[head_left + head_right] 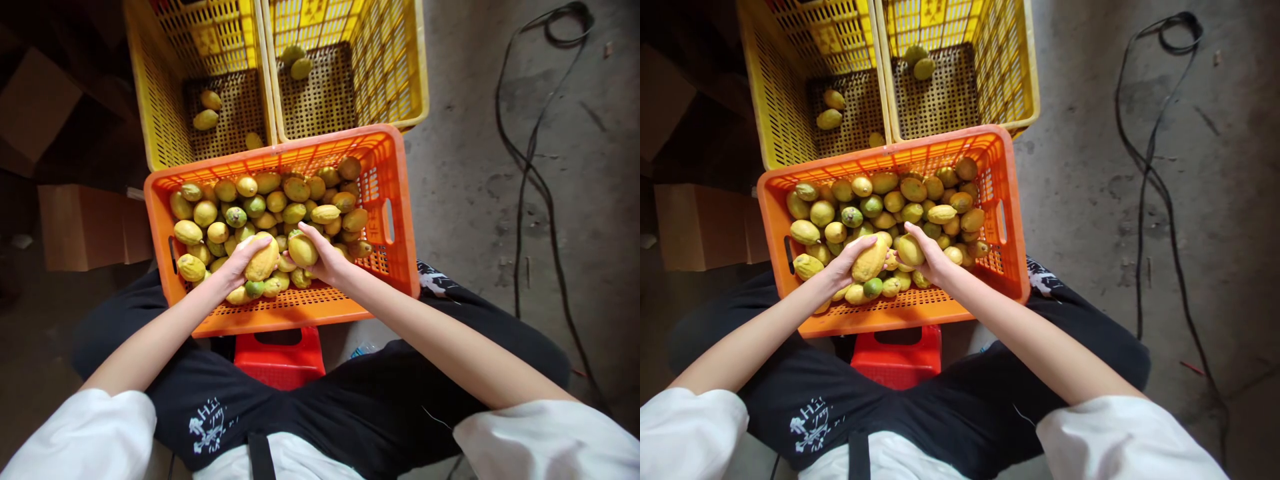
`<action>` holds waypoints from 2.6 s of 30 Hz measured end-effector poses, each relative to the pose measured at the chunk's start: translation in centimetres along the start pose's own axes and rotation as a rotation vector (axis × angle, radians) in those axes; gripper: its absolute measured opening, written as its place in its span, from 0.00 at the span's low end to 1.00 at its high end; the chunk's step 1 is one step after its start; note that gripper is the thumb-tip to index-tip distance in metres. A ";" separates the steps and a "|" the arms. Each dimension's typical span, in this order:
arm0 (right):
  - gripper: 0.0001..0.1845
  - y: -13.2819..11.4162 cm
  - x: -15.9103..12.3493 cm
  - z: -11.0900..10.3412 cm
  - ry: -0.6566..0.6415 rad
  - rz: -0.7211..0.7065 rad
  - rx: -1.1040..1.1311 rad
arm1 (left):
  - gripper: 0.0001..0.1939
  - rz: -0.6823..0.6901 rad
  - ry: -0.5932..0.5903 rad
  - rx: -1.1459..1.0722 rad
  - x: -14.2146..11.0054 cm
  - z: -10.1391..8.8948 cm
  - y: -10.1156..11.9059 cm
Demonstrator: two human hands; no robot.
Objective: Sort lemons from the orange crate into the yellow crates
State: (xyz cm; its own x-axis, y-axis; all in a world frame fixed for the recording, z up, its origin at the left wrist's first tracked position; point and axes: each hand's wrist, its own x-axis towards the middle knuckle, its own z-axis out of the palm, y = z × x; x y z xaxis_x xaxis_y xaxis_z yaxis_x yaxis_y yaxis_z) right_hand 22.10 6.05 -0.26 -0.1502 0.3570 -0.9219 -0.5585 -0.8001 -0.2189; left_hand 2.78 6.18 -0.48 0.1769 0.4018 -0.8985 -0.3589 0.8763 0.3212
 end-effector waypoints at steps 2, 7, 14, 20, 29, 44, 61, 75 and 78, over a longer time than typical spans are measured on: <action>0.13 0.1 0.0 0.0 -0.024 -0.037 -0.020 | 0.09 0.010 -0.050 -0.008 0.2 -0.4 -0.3; 0.13 0.6 0.4 -0.2 -0.009 -0.110 -0.046 | 0.09 -0.029 -0.069 -0.048 0.6 -0.9 -0.5; 0.10 1.0 1.4 -0.8 0.008 -0.193 -0.150 | 0.14 -0.049 0.029 -0.088 1.2 -1.2 0.4; 0.07 0.9 0.9 -0.5 -0.044 -0.190 -0.137 | 0.20 -0.036 0.060 -0.115 1.0 -0.5 0.8; 0.11 0.6 0.6 -0.5 -0.065 -0.108 -0.142 | 0.27 -0.024 0.061 -0.136 0.5 0.0 1.2; 0.14 0.9 1.0 -0.6 -0.038 -0.129 -0.112 | 0.11 -0.084 -0.002 -0.110 0.7 -0.5 0.4; 0.12 1.2 0.2 -0.2 -0.042 -0.124 -0.110 | 0.09 -0.042 0.050 -0.080 0.2 0.0 0.6; 0.09 1.3 1.2 -1.1 -0.120 -0.095 -0.184 | 0.23 -0.055 0.078 -0.166 -0.6 1.4 1.3; 0.15 1.4 1.6 -1.6 -0.163 -0.087 -0.198 | 0.17 -0.050 0.087 -0.137 -0.5 1.1 1.2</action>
State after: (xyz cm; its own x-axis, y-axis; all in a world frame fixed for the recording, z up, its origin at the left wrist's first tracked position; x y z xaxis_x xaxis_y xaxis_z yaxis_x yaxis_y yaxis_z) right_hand 22.35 4.69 -2.54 -0.2465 0.4887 -0.8369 -0.4073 -0.8358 -0.3681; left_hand 3.28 7.37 0.66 0.1202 0.3288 -0.9367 -0.4744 0.8479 0.2367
